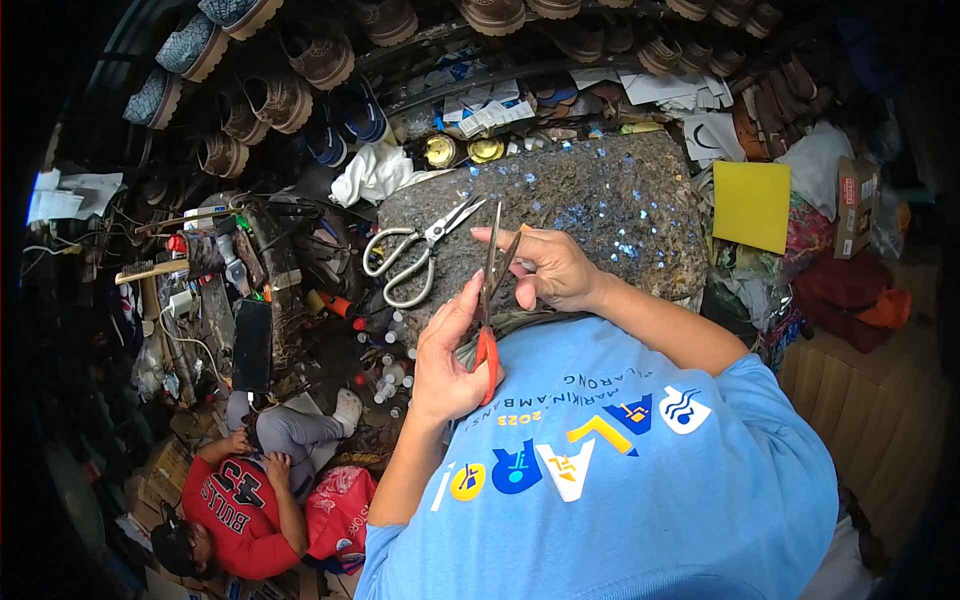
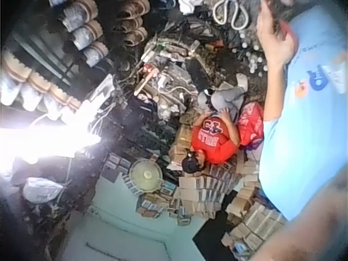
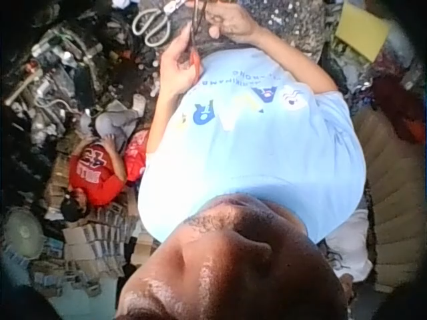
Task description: Repairing a pair of eyeglasses using adhesive and small components, followed by inspecting finished shoes on a rack.
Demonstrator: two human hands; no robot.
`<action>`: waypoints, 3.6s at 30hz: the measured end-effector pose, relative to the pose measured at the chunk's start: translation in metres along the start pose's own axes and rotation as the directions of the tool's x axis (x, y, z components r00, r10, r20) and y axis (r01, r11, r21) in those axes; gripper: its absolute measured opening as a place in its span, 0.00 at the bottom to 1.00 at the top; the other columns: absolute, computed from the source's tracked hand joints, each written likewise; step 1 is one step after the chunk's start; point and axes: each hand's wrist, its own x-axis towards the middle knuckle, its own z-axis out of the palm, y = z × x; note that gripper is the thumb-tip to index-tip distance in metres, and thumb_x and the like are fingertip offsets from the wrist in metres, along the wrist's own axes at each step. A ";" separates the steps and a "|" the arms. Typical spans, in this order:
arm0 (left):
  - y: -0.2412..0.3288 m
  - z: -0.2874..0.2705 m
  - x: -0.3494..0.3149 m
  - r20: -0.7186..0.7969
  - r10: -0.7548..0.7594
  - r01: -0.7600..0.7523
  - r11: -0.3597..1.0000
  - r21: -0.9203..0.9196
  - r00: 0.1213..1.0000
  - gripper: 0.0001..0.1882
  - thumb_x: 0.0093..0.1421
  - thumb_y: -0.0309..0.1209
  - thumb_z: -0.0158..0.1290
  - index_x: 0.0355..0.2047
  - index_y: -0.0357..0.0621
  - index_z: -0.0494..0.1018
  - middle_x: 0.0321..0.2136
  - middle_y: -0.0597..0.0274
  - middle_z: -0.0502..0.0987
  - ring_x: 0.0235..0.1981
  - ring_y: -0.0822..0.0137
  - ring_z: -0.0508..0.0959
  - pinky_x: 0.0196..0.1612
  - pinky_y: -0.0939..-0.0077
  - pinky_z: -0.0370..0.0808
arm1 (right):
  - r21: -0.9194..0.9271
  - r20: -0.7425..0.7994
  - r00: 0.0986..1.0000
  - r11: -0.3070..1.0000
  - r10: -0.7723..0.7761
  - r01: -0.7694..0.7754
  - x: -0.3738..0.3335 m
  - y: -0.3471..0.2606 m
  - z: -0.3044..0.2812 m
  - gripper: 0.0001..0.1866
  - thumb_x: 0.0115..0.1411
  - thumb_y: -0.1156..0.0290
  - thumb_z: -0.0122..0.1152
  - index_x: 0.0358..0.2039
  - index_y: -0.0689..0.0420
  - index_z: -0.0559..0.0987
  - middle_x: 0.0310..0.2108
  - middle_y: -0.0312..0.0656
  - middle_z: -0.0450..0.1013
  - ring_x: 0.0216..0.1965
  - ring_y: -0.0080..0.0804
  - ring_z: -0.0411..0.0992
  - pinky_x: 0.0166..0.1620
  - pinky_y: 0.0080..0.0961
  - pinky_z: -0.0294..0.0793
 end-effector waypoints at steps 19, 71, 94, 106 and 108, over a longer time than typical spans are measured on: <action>0.000 -0.009 -0.019 -0.065 -0.181 0.192 0.931 0.312 0.981 0.46 0.45 0.25 0.58 0.69 0.40 0.61 0.55 0.47 0.74 0.55 0.49 0.74 0.61 0.60 0.67 | 0.111 -0.176 0.984 0.994 0.026 -0.006 -0.001 -0.015 0.004 0.12 0.52 0.72 0.73 0.37 0.58 0.83 0.26 0.36 0.74 0.25 0.21 0.71 0.29 0.21 0.70; -0.077 -0.367 -0.139 -0.855 -0.097 0.834 0.300 0.463 0.509 0.24 0.59 0.37 0.60 0.56 0.49 0.78 0.46 0.46 0.82 0.47 0.52 0.83 0.51 0.63 0.77 | -0.641 0.340 0.911 0.652 -0.234 0.406 0.035 -0.030 0.022 0.09 0.42 0.72 0.69 0.25 0.53 0.77 0.25 0.36 0.69 0.32 0.37 0.71 0.37 0.34 0.71; 0.045 -0.028 0.027 -0.124 0.470 -0.423 0.861 0.282 0.874 0.21 0.50 0.25 0.70 0.44 0.34 0.78 0.41 0.53 0.76 0.37 0.61 0.76 0.36 0.72 0.74 | 0.138 -0.312 0.944 0.979 -0.102 0.151 0.005 -0.070 -0.007 0.11 0.70 0.70 0.53 0.50 0.57 0.76 0.50 0.42 0.64 0.56 0.31 0.64 0.60 0.30 0.63; 0.060 0.083 0.076 0.091 0.614 -0.609 0.789 -0.082 0.784 0.13 0.65 0.26 0.56 0.46 0.29 0.75 0.40 0.59 0.74 0.39 0.67 0.76 0.41 0.75 0.73 | -0.023 -0.614 0.786 0.997 -0.067 0.067 -0.073 -0.112 -0.027 0.34 0.64 0.69 0.65 0.67 0.66 0.64 0.62 0.52 0.61 0.64 0.46 0.62 0.66 0.37 0.62; 0.054 0.081 0.082 0.184 0.629 -0.629 0.775 -0.064 0.756 0.14 0.65 0.27 0.56 0.46 0.28 0.73 0.41 0.58 0.73 0.41 0.66 0.76 0.43 0.73 0.75 | -0.355 -0.586 0.799 0.929 -0.133 -0.106 -0.104 -0.120 -0.040 0.44 0.58 0.64 0.72 0.69 0.66 0.59 0.64 0.55 0.59 0.64 0.50 0.62 0.65 0.39 0.63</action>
